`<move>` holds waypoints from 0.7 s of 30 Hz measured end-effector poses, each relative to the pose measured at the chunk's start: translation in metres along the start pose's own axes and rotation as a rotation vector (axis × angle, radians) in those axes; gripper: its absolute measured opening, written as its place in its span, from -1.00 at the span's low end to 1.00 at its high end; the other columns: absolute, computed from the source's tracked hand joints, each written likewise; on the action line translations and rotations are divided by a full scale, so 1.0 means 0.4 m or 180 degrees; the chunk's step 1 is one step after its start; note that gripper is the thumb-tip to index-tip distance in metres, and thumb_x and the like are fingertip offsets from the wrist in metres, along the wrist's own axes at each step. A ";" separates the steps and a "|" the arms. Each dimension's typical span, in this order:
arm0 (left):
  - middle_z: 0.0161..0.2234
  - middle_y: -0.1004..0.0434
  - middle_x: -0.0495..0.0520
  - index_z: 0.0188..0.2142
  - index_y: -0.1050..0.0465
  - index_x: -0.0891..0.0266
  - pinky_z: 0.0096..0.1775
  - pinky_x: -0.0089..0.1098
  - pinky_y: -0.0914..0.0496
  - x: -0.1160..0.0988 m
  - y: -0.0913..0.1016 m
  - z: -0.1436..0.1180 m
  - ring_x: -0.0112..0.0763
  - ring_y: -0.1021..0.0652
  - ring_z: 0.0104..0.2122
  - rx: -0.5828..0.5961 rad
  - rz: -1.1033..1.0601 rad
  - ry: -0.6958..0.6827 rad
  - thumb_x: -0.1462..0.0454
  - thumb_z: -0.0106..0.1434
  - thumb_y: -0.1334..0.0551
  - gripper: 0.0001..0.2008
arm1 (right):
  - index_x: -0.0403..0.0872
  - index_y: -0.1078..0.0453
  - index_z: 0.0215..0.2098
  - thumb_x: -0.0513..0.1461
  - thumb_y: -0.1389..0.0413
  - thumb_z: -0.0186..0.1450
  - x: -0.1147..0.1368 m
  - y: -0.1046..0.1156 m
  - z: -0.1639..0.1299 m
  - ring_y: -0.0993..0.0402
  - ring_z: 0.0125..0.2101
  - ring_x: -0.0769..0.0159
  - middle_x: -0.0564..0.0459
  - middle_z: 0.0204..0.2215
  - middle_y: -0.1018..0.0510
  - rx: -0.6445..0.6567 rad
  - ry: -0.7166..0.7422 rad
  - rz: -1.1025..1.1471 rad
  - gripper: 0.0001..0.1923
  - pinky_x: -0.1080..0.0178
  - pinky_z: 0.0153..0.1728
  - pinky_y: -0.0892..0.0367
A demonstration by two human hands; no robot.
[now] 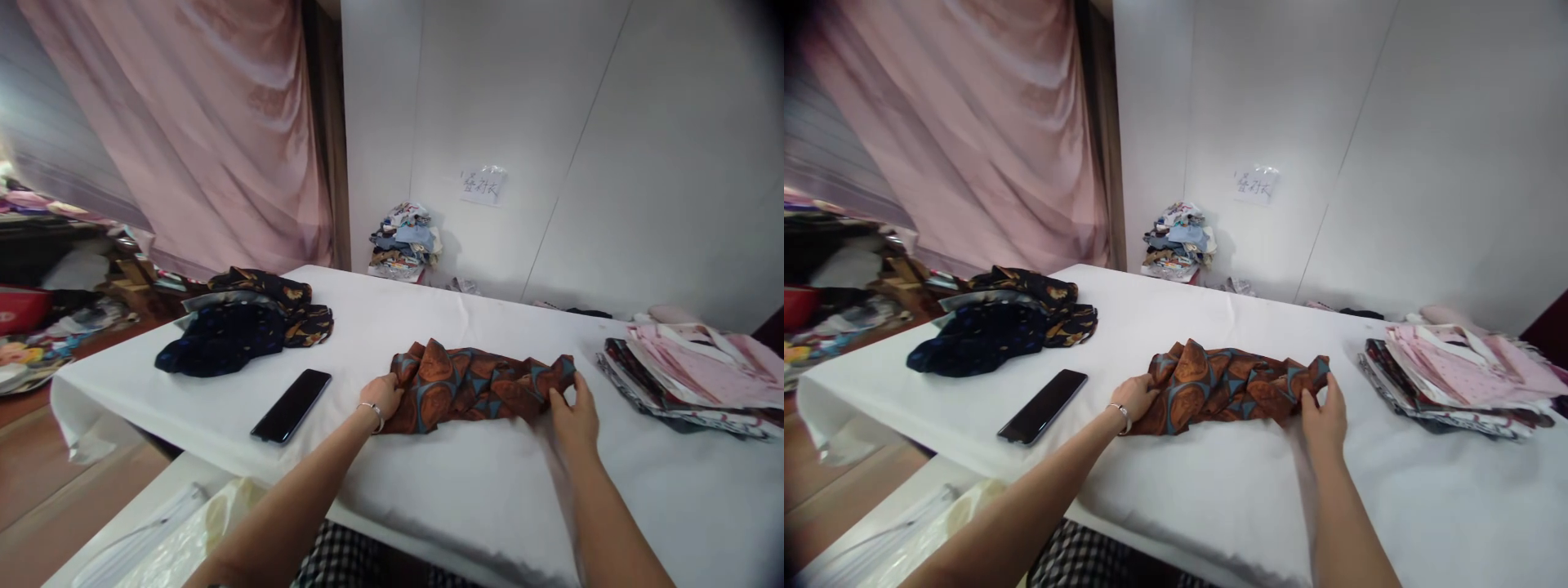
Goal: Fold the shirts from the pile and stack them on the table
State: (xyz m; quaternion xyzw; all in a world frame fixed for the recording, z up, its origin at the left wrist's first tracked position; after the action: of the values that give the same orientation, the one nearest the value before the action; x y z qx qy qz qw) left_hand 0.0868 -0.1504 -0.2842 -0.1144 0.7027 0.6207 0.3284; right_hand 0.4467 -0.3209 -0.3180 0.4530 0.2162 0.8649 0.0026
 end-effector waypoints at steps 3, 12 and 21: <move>-0.42 -0.56 0.11 -0.49 -0.40 0.18 -0.14 -0.16 -0.39 -0.004 -0.001 -0.005 -0.10 -0.58 -0.24 -0.0054 -0.0533 -0.0043 0.24 0.13 -0.23 -0.90 | -0.13 -0.40 0.04 -0.10 -0.13 0.10 0.038 0.008 -0.008 -0.13 0.26 -0.09 -0.23 0.22 -0.31 -0.0012 0.0284 0.0126 -0.44 -0.15 0.29 0.02; -0.34 -0.63 0.11 -0.30 -0.37 0.19 -0.26 -0.23 -0.51 -0.002 0.013 -0.090 -0.22 -0.63 -0.31 0.0380 -0.3509 0.0334 0.00 0.18 -0.18 -0.69 | 0.09 -0.13 0.34 -0.05 -0.24 0.16 0.296 -0.110 -0.193 -0.55 -0.19 0.15 -0.14 0.13 -0.46 0.2544 0.0255 0.0734 -0.19 0.00 -0.07 -0.44; -0.55 -0.47 -0.16 -0.45 -0.18 0.12 -0.44 -0.40 -0.41 0.050 0.034 -0.141 -0.39 -0.53 -0.50 -0.0217 -0.3731 0.0546 0.07 -0.07 -0.36 -0.63 | -0.05 -0.53 -0.31 -0.16 -0.04 0.29 0.382 -0.201 -0.243 -0.55 -0.28 0.17 -0.05 -0.31 -0.64 0.2628 0.1005 0.0680 -0.77 0.13 -0.15 -0.42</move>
State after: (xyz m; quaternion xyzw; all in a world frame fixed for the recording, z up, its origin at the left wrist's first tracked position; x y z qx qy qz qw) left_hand 0.0457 -0.1960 -0.2847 -0.5436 0.5261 0.3466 0.5546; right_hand 0.2650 -0.2535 -0.2770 0.2984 0.4927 0.7602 -0.3004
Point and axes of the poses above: each hand's wrist, its own z-axis towards the middle knuckle, its own y-axis out of the back of the hand, x = y × z, the point moved 1 cm from there along z, towards the middle knuckle
